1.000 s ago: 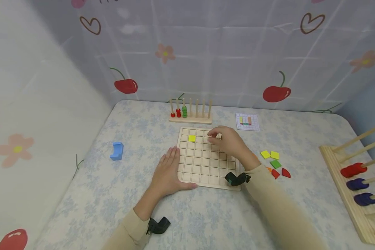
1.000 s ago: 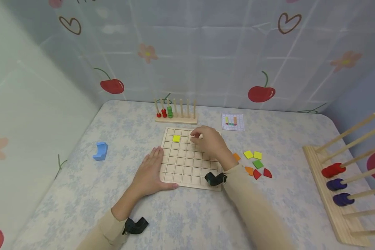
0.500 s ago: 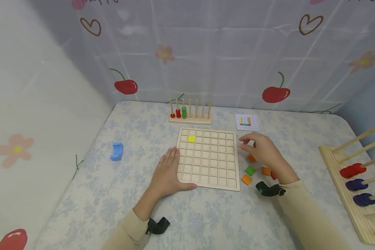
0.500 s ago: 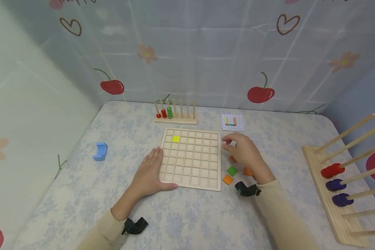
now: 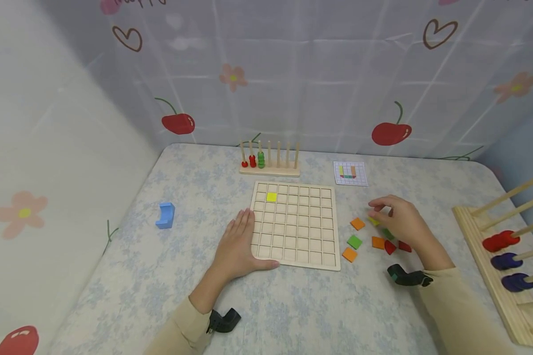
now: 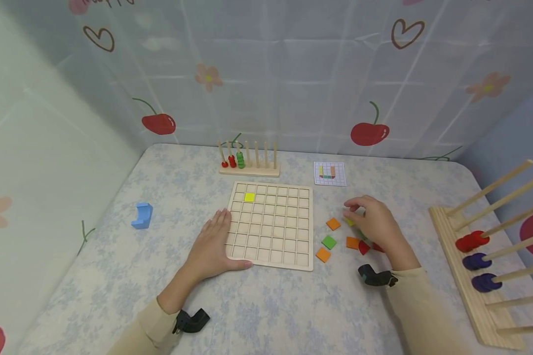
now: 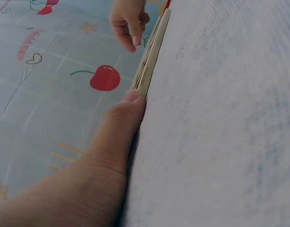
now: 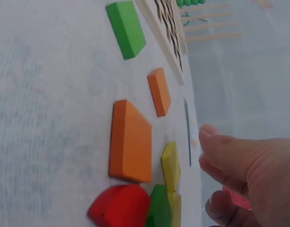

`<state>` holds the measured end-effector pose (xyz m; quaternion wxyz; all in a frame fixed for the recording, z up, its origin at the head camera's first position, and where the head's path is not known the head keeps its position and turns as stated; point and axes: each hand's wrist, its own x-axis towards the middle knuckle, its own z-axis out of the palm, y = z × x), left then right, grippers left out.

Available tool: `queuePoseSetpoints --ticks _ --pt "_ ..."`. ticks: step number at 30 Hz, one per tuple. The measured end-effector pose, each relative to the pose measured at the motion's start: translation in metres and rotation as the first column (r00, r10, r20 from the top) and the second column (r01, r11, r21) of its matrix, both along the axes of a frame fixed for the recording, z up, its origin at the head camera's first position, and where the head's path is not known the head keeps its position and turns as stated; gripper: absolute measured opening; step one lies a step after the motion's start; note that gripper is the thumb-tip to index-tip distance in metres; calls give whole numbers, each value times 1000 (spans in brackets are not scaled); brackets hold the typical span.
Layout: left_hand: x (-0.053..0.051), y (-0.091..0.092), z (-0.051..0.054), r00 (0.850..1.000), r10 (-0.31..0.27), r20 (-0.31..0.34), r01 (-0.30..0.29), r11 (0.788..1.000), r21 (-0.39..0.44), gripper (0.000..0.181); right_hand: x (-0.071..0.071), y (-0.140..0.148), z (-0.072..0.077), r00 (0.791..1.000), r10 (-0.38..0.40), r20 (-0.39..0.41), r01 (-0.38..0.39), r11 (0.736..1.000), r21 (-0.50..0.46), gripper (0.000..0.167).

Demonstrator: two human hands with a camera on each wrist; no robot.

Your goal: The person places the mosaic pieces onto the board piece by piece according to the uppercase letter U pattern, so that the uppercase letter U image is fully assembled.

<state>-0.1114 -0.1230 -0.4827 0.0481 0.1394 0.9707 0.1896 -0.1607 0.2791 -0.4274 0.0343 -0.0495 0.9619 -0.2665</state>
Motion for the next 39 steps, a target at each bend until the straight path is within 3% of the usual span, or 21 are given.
queuePoseSetpoints --ticks 9,21,31,39 --pt "2 0 2 1000 0 -14 0 1000 2 145 1 10 -5 996 -21 88 20 1000 10 40" --pt "2 0 1 1000 1 -15 -1 1000 7 144 3 15 -12 997 37 67 -39 999 26 34" --pt "2 1 2 1000 1 -10 -1 1000 3 144 3 18 -6 990 70 125 -75 997 33 36" --pt "2 0 3 1000 1 -13 -1 1000 9 144 1 18 -8 989 74 124 -78 997 26 37"
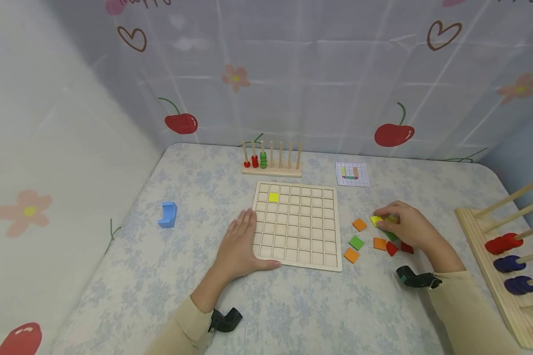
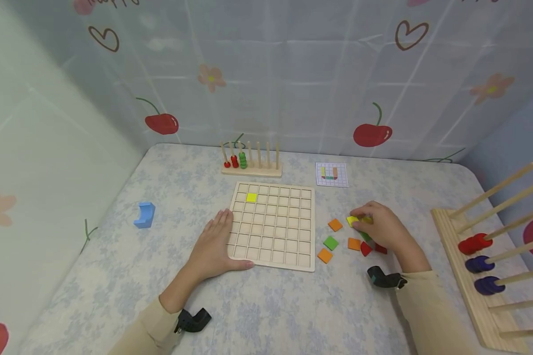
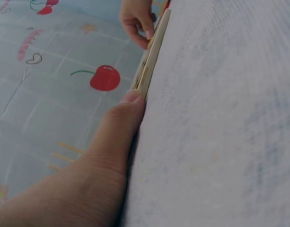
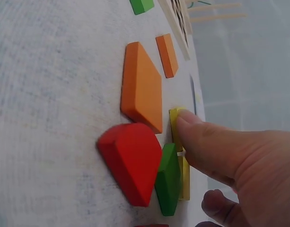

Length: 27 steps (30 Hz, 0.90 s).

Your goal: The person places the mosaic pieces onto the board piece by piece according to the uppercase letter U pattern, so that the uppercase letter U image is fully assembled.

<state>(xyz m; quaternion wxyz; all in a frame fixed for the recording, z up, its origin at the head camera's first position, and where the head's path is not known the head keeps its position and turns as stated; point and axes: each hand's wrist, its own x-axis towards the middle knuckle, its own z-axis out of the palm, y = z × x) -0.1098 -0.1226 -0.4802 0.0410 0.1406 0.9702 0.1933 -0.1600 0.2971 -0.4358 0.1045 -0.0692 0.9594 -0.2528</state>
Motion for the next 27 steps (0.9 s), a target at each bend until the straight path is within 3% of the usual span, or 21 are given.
queuePoseSetpoints --ticks 5,15,21,27 --pt "0 0 0 1000 -1 -5 1 1000 0 143 -3 -4 0 1000 -14 -13 13 1000 -4 33" --pt "1 1 1 1000 1 2 -1 1000 5 143 -6 -5 2 997 -68 37 69 997 -26 24" --pt "0 1 1 1000 2 -1 -2 1000 8 143 -11 -13 6 997 -73 -5 73 994 -86 21" --pt "0 1 2 1000 3 -4 -3 1000 11 143 -22 -39 10 998 -43 -35 37 988 -151 23"
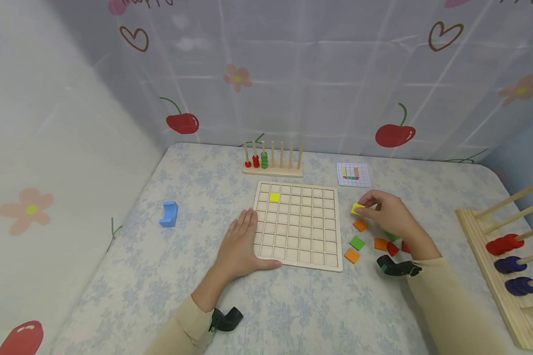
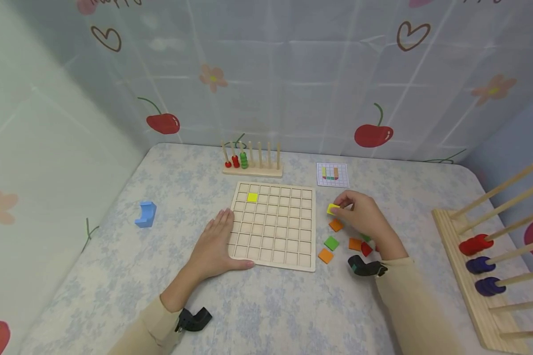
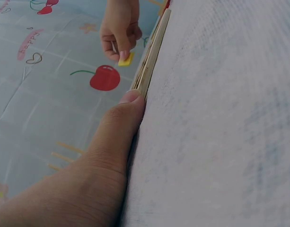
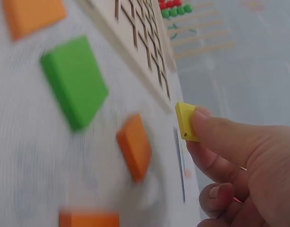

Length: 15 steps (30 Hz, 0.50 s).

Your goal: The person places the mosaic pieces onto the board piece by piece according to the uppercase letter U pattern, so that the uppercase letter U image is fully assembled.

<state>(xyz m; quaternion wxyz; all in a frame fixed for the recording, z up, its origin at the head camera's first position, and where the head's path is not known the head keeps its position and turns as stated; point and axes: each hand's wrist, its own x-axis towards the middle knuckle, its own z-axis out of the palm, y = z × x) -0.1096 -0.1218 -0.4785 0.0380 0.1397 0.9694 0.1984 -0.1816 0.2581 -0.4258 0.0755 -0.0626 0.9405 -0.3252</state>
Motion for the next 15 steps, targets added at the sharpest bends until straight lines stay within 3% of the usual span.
queuePoseSetpoints --ticks 15 --pt "0 -1 1 1000 -2 14 2 1000 6 142 -25 -78 -4 996 88 10 -86 985 -150 19"
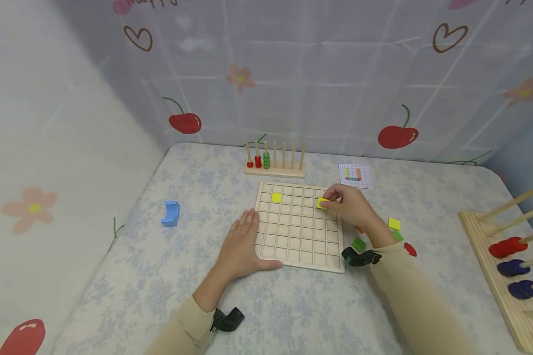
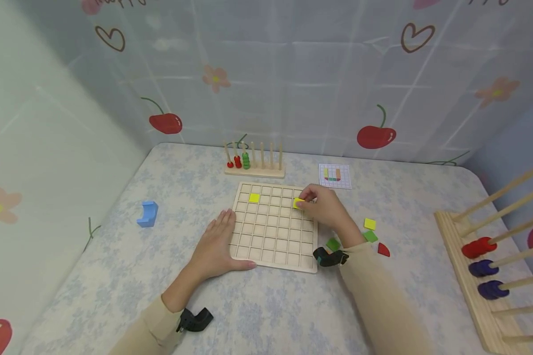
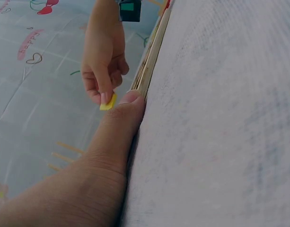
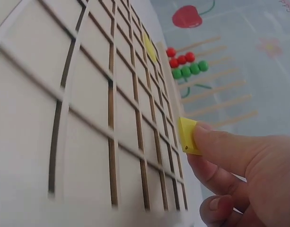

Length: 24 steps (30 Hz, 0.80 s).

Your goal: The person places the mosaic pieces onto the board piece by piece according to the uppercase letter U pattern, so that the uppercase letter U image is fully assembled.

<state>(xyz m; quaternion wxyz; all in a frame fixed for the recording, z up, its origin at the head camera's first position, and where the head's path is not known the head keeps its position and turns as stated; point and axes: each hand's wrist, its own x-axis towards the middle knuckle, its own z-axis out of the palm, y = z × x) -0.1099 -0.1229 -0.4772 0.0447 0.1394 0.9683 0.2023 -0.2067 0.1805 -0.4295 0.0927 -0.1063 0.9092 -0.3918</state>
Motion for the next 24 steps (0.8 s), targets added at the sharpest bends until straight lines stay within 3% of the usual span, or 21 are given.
queuePoseSetpoints --ticks 12,24 --pt "0 0 -3 1000 5 -4 -5 1000 -14 142 -6 -61 -1 997 73 21 -72 996 -55 16" --pt "0 -1 -3 1000 -4 -20 4 1000 -19 142 -9 -101 -3 995 94 27 -94 995 -27 15"
